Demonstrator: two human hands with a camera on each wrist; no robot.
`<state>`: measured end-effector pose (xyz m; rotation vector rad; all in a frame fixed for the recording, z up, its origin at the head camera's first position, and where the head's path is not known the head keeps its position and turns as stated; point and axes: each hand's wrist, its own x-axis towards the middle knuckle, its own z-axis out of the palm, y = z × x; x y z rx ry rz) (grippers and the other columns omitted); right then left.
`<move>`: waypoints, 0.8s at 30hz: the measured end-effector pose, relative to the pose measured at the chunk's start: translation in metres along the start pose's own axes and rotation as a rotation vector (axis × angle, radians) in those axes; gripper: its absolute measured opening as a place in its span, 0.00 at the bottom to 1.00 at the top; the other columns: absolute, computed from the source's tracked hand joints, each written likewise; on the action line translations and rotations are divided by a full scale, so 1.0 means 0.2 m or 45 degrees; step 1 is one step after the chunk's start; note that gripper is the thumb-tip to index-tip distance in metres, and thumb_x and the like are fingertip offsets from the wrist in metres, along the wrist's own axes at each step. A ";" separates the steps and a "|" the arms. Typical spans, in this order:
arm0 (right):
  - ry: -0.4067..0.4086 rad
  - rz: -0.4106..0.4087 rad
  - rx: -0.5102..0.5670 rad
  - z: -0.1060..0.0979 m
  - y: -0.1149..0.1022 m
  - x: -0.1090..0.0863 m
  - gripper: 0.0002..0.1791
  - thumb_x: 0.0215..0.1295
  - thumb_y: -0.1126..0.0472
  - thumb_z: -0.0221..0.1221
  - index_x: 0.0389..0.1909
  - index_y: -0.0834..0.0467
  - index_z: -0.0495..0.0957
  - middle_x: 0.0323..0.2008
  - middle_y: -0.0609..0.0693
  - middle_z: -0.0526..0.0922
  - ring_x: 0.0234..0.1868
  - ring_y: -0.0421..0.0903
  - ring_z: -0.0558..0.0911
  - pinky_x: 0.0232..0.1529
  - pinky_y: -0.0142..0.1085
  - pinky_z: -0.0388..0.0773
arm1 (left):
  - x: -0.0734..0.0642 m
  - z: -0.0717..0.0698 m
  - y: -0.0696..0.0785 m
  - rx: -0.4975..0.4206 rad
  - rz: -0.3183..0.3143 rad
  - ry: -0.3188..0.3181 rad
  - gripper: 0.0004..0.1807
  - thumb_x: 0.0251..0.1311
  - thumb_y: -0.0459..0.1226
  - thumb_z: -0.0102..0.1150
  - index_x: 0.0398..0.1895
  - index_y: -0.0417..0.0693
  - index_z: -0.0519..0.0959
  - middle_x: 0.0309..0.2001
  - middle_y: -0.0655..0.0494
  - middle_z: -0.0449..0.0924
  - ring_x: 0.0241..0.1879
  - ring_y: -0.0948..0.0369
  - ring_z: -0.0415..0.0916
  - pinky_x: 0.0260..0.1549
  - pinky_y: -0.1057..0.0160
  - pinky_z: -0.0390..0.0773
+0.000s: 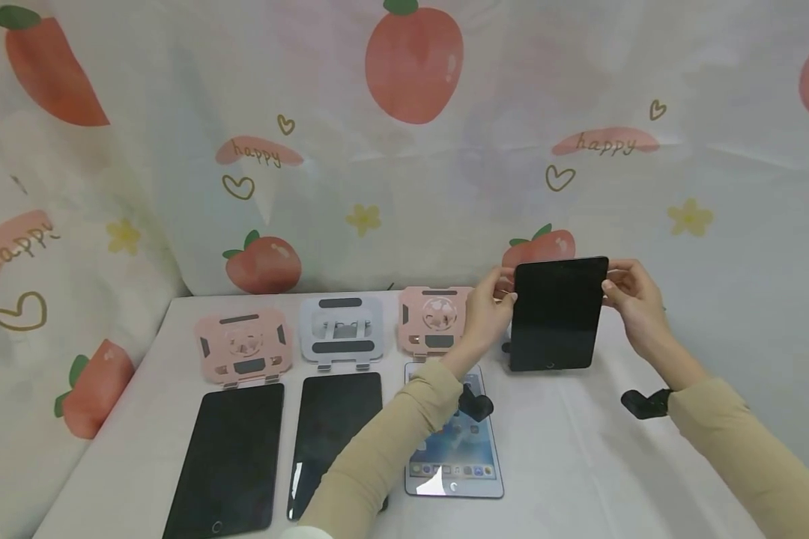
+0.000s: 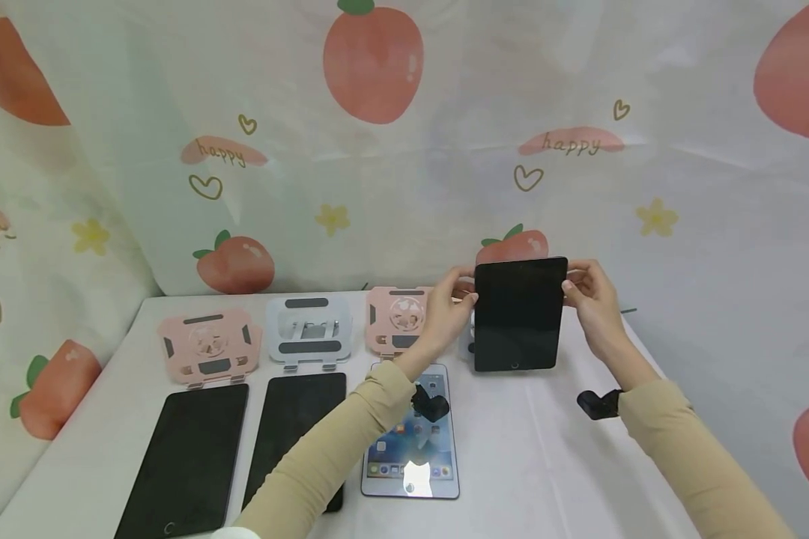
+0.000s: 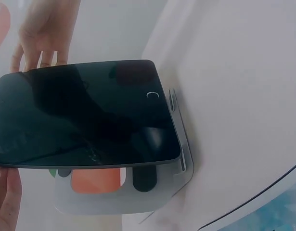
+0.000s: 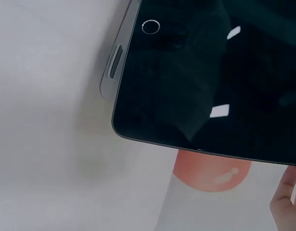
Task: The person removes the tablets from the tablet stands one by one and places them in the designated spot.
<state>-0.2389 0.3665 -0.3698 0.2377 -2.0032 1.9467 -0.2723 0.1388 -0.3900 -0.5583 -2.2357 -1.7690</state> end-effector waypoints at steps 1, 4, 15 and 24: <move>-0.008 -0.005 0.003 0.00 -0.01 -0.01 0.14 0.68 0.72 0.50 0.50 0.54 0.72 0.37 0.42 0.77 0.35 0.35 0.77 0.35 0.23 0.77 | -0.01 0.00 0.00 -0.011 0.006 0.003 0.17 0.60 0.26 0.57 0.51 0.49 0.77 0.39 0.49 0.84 0.35 0.62 0.78 0.35 0.77 0.76; -0.029 -0.025 0.007 0.00 -0.03 -0.03 0.14 0.68 0.73 0.49 0.50 0.54 0.72 0.38 0.43 0.77 0.36 0.36 0.77 0.35 0.23 0.77 | -0.04 -0.01 0.01 -0.040 0.024 0.003 0.18 0.60 0.26 0.57 0.52 0.50 0.77 0.40 0.49 0.84 0.35 0.63 0.78 0.36 0.77 0.76; -0.112 -0.096 0.074 0.01 -0.10 -0.16 0.15 0.67 0.76 0.48 0.50 0.57 0.71 0.39 0.44 0.78 0.37 0.36 0.79 0.37 0.23 0.78 | -0.17 -0.05 0.05 -0.128 0.043 -0.049 0.19 0.62 0.26 0.55 0.55 0.49 0.74 0.43 0.48 0.81 0.38 0.65 0.76 0.37 0.77 0.77; -0.159 -0.090 0.127 0.00 -0.13 -0.26 0.17 0.67 0.77 0.47 0.51 0.58 0.71 0.41 0.44 0.79 0.40 0.36 0.80 0.38 0.24 0.78 | -0.28 -0.08 0.09 -0.072 0.100 -0.120 0.19 0.64 0.28 0.54 0.57 0.51 0.73 0.43 0.50 0.81 0.41 0.65 0.77 0.40 0.77 0.77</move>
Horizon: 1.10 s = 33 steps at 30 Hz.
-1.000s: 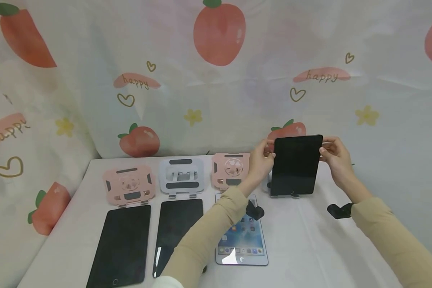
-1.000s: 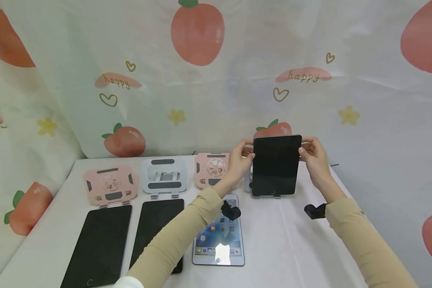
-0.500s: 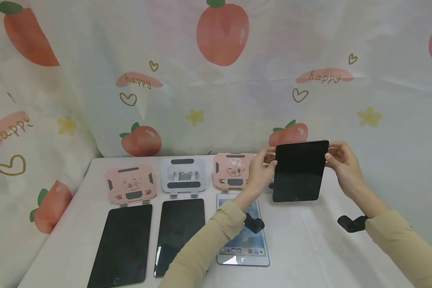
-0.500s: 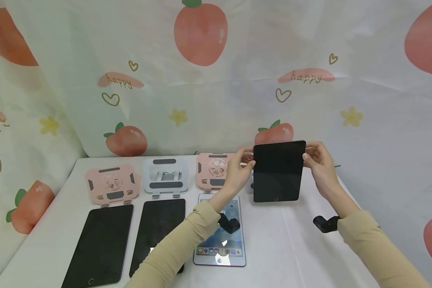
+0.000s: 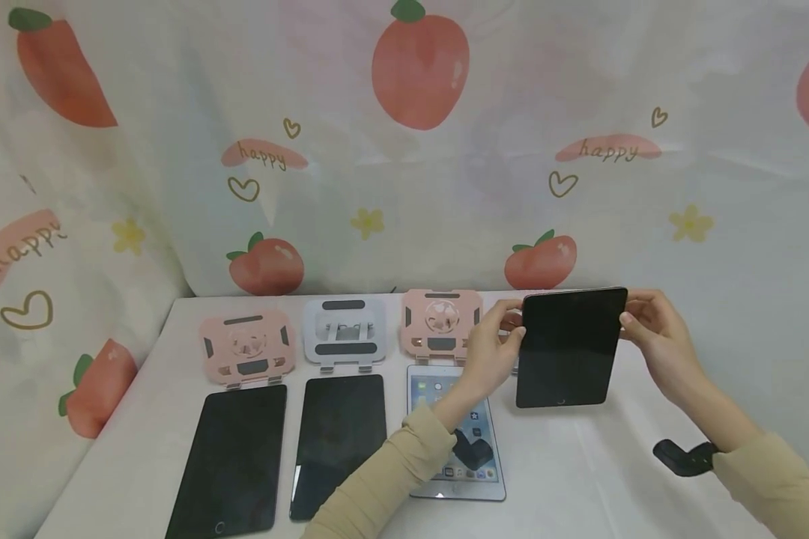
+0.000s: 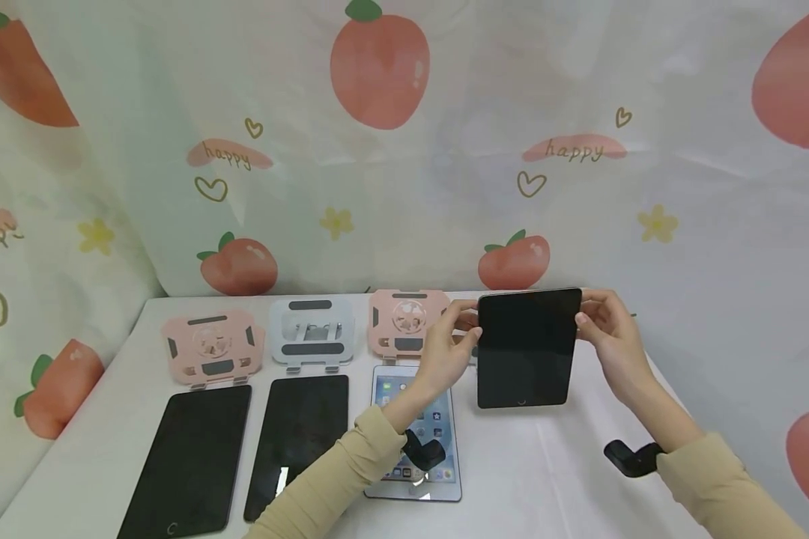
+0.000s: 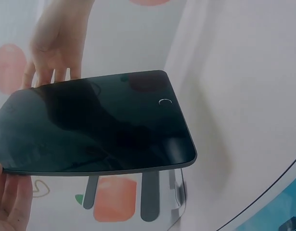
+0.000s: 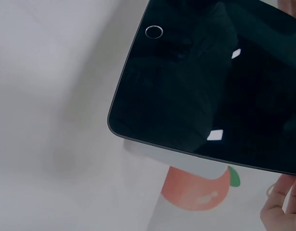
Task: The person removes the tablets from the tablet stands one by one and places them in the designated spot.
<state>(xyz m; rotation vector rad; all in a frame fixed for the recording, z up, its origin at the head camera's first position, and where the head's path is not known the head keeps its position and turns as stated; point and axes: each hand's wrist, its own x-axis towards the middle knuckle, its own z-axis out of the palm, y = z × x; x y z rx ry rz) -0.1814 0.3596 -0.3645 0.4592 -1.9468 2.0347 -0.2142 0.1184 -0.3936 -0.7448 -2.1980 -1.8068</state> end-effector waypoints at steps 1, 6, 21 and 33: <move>-0.004 0.001 0.007 0.00 0.00 -0.01 0.17 0.67 0.77 0.47 0.51 0.58 0.71 0.41 0.44 0.79 0.40 0.36 0.80 0.38 0.25 0.78 | -0.01 0.00 0.00 -0.001 0.000 -0.007 0.19 0.64 0.28 0.54 0.57 0.51 0.73 0.43 0.50 0.80 0.41 0.65 0.77 0.40 0.77 0.77; -0.016 0.022 0.040 0.01 -0.01 -0.06 0.17 0.67 0.78 0.46 0.50 0.58 0.71 0.41 0.43 0.80 0.40 0.35 0.80 0.38 0.25 0.77 | -0.06 0.00 0.03 0.006 0.001 -0.019 0.19 0.63 0.27 0.53 0.56 0.50 0.73 0.42 0.49 0.80 0.42 0.64 0.78 0.41 0.77 0.77; -0.018 0.169 -0.223 0.00 0.00 -0.21 0.16 0.68 0.73 0.51 0.51 0.53 0.73 0.35 0.41 0.79 0.35 0.34 0.79 0.35 0.23 0.79 | -0.19 0.00 0.05 -0.146 -0.190 -0.007 0.19 0.57 0.24 0.57 0.51 0.46 0.76 0.38 0.46 0.82 0.32 0.72 0.74 0.33 0.77 0.76; 0.045 0.352 -0.347 -0.03 0.04 -0.27 0.15 0.68 0.70 0.53 0.47 0.47 0.77 0.29 0.39 0.79 0.32 0.34 0.77 0.31 0.25 0.78 | -0.23 0.02 0.00 -0.455 -0.489 -0.058 0.19 0.55 0.21 0.57 0.50 0.41 0.77 0.35 0.44 0.79 0.24 0.68 0.75 0.29 0.68 0.83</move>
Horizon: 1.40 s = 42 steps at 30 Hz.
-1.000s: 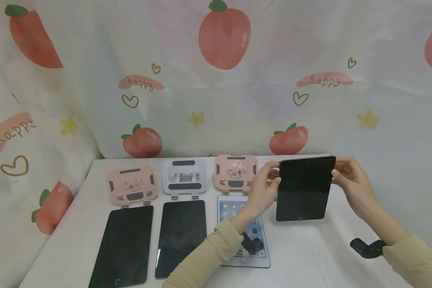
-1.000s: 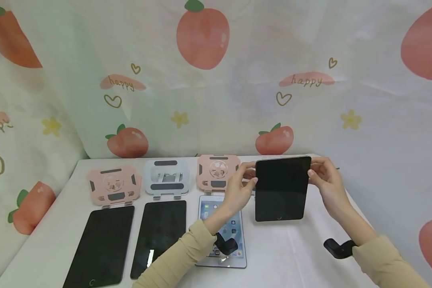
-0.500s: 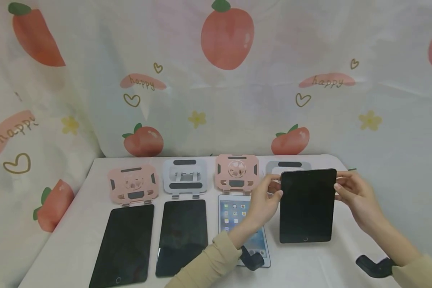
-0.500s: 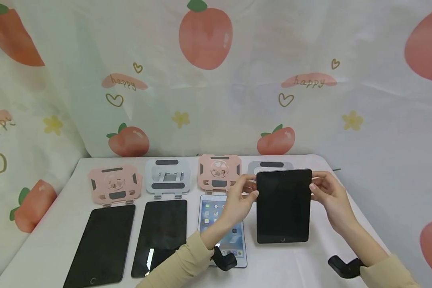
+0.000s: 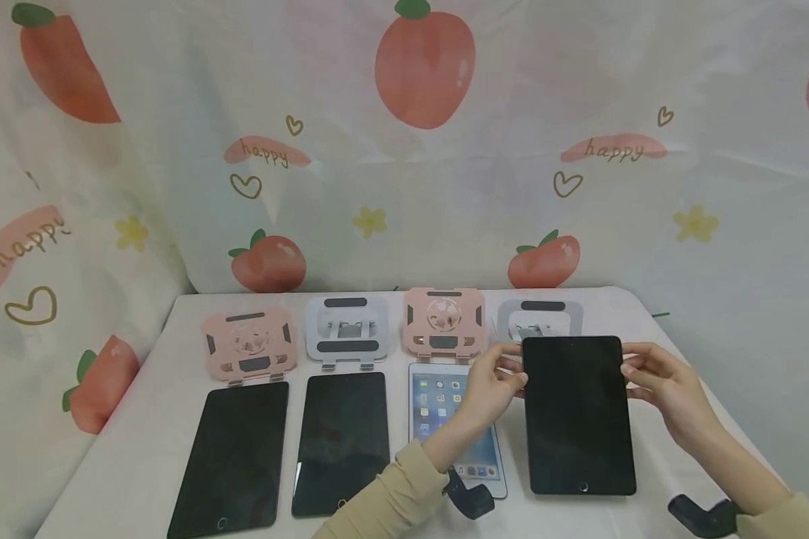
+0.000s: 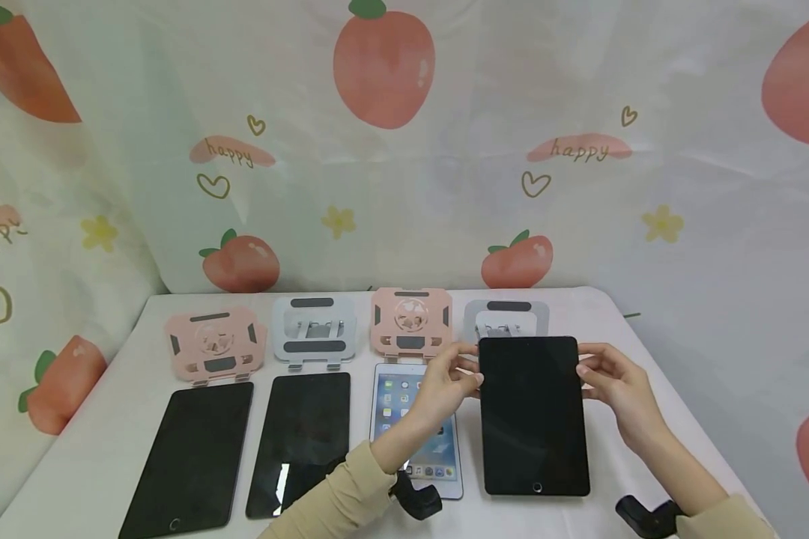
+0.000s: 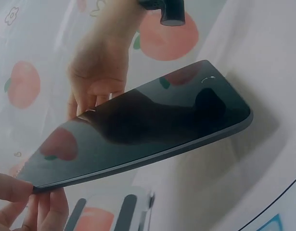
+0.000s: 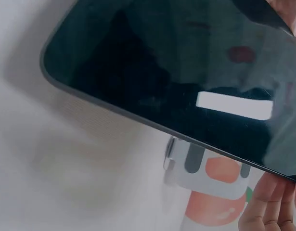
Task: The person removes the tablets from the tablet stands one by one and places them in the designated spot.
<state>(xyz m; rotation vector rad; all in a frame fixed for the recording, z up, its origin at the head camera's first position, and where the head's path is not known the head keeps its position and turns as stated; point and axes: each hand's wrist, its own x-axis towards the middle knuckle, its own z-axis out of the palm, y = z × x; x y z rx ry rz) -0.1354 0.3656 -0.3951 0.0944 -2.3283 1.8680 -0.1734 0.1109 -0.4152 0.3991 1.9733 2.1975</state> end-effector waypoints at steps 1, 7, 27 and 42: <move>-0.005 0.011 0.000 0.00 0.01 0.00 0.15 0.68 0.70 0.53 0.47 0.47 0.77 0.28 0.39 0.79 0.32 0.34 0.77 0.31 0.26 0.78 | 0.00 0.00 -0.01 -0.024 -0.033 0.005 0.19 0.55 0.21 0.57 0.50 0.41 0.77 0.34 0.45 0.79 0.24 0.68 0.75 0.29 0.67 0.84; -0.048 0.081 0.025 0.00 0.05 -0.01 0.17 0.68 0.71 0.52 0.44 0.45 0.79 0.27 0.39 0.79 0.31 0.34 0.78 0.29 0.28 0.77 | -0.01 0.01 -0.05 -0.090 -0.184 0.038 0.19 0.54 0.21 0.57 0.49 0.42 0.77 0.32 0.51 0.78 0.23 0.66 0.75 0.30 0.63 0.85; -0.128 0.331 -0.286 0.00 0.17 -0.02 0.16 0.70 0.65 0.49 0.43 0.38 0.74 0.28 0.36 0.75 0.31 0.36 0.77 0.32 0.34 0.78 | -0.02 0.04 -0.17 -0.155 -0.422 0.085 0.19 0.51 0.21 0.56 0.45 0.46 0.78 0.27 0.54 0.78 0.22 0.63 0.75 0.31 0.61 0.83; -0.173 0.472 -0.332 0.00 0.26 0.01 0.14 0.70 0.64 0.48 0.53 0.61 0.69 0.30 0.39 0.75 0.34 0.36 0.77 0.37 0.37 0.78 | -0.02 0.06 -0.25 -0.190 -0.478 0.112 0.18 0.49 0.20 0.55 0.42 0.45 0.78 0.27 0.53 0.80 0.20 0.65 0.75 0.25 0.67 0.80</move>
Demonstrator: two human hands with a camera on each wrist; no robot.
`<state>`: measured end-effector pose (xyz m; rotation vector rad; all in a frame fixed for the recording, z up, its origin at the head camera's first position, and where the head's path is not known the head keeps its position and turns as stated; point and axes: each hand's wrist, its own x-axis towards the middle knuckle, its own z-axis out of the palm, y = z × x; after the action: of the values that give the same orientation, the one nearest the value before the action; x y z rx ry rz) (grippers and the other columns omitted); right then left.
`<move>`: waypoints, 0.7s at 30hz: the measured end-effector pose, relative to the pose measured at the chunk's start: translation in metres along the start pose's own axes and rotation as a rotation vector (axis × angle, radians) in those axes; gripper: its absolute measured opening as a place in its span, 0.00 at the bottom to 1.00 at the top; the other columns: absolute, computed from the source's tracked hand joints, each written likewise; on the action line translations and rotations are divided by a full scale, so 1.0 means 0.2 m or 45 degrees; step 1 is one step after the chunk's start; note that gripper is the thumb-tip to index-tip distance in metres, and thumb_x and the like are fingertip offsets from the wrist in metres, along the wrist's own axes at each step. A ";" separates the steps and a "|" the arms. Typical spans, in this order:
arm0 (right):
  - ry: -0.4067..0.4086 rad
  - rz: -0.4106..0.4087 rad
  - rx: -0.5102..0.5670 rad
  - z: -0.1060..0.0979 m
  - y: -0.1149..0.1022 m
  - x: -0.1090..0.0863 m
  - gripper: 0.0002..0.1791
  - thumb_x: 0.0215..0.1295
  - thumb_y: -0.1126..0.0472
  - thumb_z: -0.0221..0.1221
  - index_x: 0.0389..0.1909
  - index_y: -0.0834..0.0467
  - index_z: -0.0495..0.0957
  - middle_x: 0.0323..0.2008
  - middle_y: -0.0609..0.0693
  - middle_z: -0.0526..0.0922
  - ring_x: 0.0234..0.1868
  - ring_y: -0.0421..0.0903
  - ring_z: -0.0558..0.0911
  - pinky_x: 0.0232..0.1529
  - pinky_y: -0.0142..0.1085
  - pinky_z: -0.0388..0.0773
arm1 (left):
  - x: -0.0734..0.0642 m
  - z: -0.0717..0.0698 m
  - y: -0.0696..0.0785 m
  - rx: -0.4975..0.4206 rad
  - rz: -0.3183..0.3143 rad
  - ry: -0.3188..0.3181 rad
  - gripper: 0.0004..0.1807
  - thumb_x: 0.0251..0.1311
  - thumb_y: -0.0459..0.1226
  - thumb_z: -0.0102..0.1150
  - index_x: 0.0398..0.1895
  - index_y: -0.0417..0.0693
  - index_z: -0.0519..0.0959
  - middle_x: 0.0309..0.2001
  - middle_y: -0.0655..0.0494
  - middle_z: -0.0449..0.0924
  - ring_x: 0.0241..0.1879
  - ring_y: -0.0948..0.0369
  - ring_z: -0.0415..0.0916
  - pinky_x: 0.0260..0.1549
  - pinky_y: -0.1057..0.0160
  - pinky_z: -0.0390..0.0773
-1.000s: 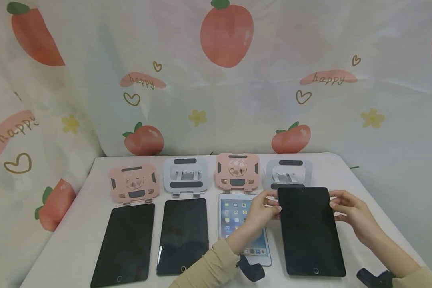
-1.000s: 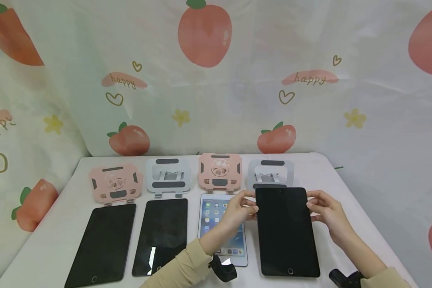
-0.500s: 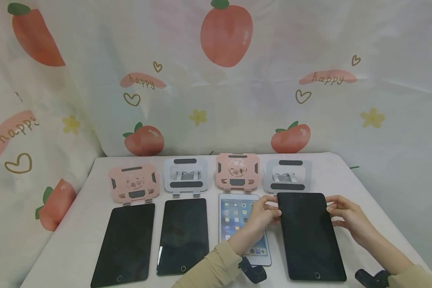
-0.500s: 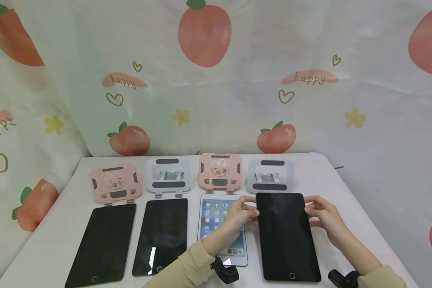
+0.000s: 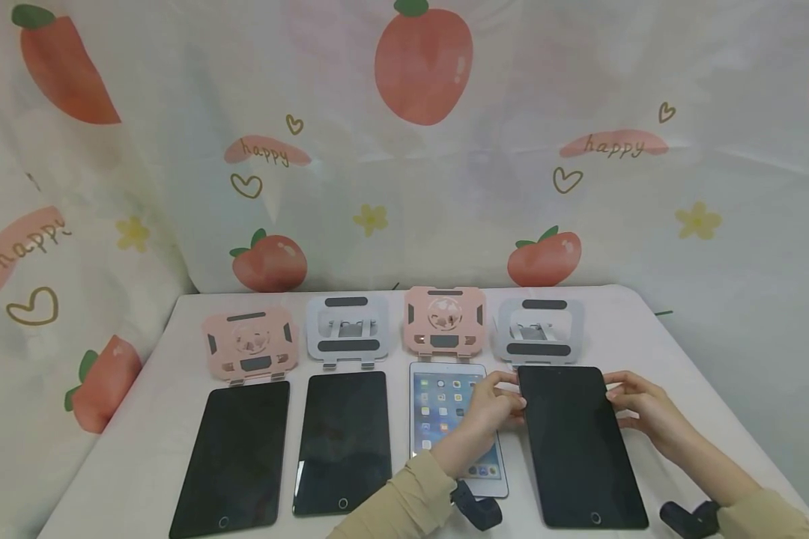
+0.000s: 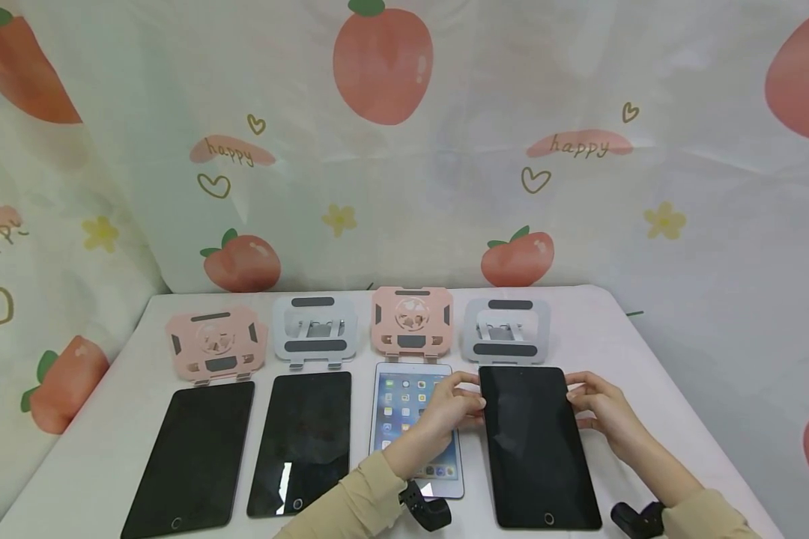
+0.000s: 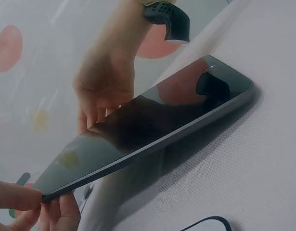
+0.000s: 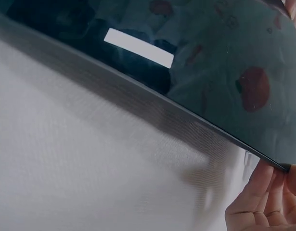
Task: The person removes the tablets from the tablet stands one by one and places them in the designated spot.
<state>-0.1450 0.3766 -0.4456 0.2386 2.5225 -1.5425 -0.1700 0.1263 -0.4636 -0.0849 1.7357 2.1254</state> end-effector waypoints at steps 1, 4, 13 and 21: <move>-0.001 0.005 -0.001 0.00 0.00 0.00 0.14 0.69 0.64 0.49 0.54 0.64 0.68 0.30 0.40 0.76 0.33 0.36 0.77 0.36 0.37 0.78 | 0.00 0.00 0.00 -0.001 -0.009 0.009 0.18 0.49 0.20 0.55 0.42 0.46 0.78 0.27 0.52 0.81 0.20 0.65 0.75 0.25 0.67 0.80; 0.004 0.022 -0.007 0.01 -0.01 0.01 0.16 0.69 0.65 0.49 0.55 0.67 0.67 0.29 0.40 0.76 0.33 0.37 0.77 0.35 0.36 0.78 | 0.00 0.01 0.00 0.011 -0.031 0.030 0.18 0.50 0.21 0.54 0.43 0.46 0.78 0.28 0.52 0.82 0.22 0.64 0.76 0.25 0.67 0.80; 0.023 0.123 -0.053 0.02 -0.03 0.03 0.24 0.67 0.66 0.47 0.60 0.74 0.60 0.28 0.40 0.77 0.31 0.38 0.76 0.33 0.35 0.78 | 0.00 0.02 0.02 0.089 -0.105 0.041 0.21 0.49 0.23 0.55 0.49 0.44 0.76 0.31 0.52 0.79 0.29 0.60 0.79 0.34 0.61 0.83; 0.036 0.169 -0.107 0.04 -0.02 0.04 0.26 0.66 0.63 0.49 0.60 0.75 0.61 0.27 0.41 0.79 0.29 0.40 0.77 0.31 0.35 0.78 | -0.02 0.01 0.06 0.215 -0.197 -0.016 0.28 0.47 0.25 0.51 0.58 0.39 0.73 0.32 0.51 0.78 0.30 0.61 0.76 0.32 0.68 0.81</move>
<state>-0.1535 0.3685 -0.4476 0.4096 2.5291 -1.3899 -0.1704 0.1258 -0.4515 -0.1539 1.8307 1.8600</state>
